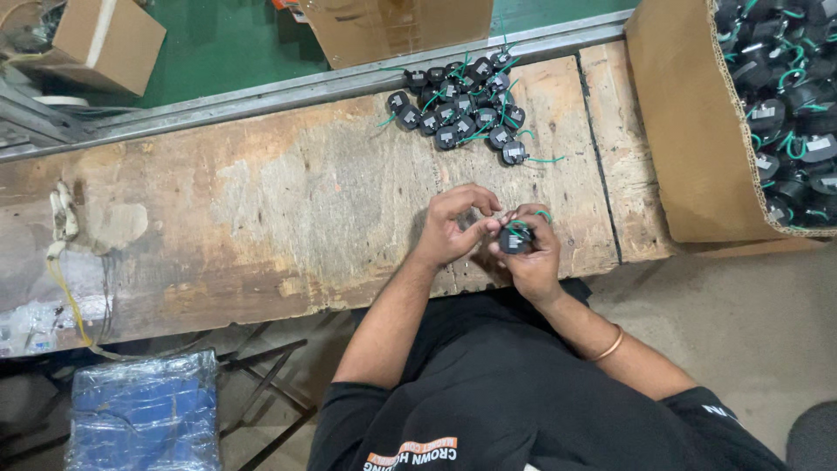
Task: The person picks small black electrical components with green wires one at a time from a pile on the workbench, manipulates and arranges the wire on each unit by hand, and places the finished unit in a growing group on the bench. They occasionally pause with hands clasped before resuming handling the next unit.
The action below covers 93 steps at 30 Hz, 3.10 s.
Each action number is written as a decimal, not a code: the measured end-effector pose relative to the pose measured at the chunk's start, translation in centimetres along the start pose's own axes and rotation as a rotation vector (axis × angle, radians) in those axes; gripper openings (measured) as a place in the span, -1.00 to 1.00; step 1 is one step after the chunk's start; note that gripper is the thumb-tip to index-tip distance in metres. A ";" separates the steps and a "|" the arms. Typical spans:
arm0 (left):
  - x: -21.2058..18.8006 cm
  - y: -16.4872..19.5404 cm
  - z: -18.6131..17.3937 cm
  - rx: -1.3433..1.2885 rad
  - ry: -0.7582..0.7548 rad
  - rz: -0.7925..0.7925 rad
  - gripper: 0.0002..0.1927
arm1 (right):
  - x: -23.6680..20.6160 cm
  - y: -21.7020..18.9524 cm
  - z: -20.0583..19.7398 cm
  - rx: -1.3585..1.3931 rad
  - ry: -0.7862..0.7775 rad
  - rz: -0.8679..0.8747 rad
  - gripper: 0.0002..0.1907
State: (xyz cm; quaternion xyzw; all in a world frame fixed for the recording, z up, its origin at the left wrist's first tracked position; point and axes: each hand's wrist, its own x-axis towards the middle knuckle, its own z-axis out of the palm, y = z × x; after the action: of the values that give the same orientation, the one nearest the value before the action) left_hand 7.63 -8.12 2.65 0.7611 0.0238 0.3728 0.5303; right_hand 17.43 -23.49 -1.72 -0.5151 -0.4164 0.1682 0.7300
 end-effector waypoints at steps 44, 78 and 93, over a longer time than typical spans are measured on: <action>-1.0 -1.2 1.6 -0.099 0.096 -0.166 -0.76 | 0.2 0.3 -1.9 0.029 -0.236 0.145 -0.45; -0.9 -0.9 -1.2 -0.451 -0.098 -0.042 -0.74 | -0.3 -0.5 -1.6 -0.103 -0.204 -0.040 -0.47; -0.7 -3.0 0.2 -0.306 -0.018 -0.271 -0.83 | -1.5 -0.7 0.1 -0.234 0.021 -0.227 -0.43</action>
State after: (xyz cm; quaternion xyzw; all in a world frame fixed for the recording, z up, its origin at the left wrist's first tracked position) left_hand 8.35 -7.22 -0.23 0.6650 0.0642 0.2903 0.6851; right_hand 16.30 -24.73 -1.76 -0.5478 -0.4811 0.0296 0.6838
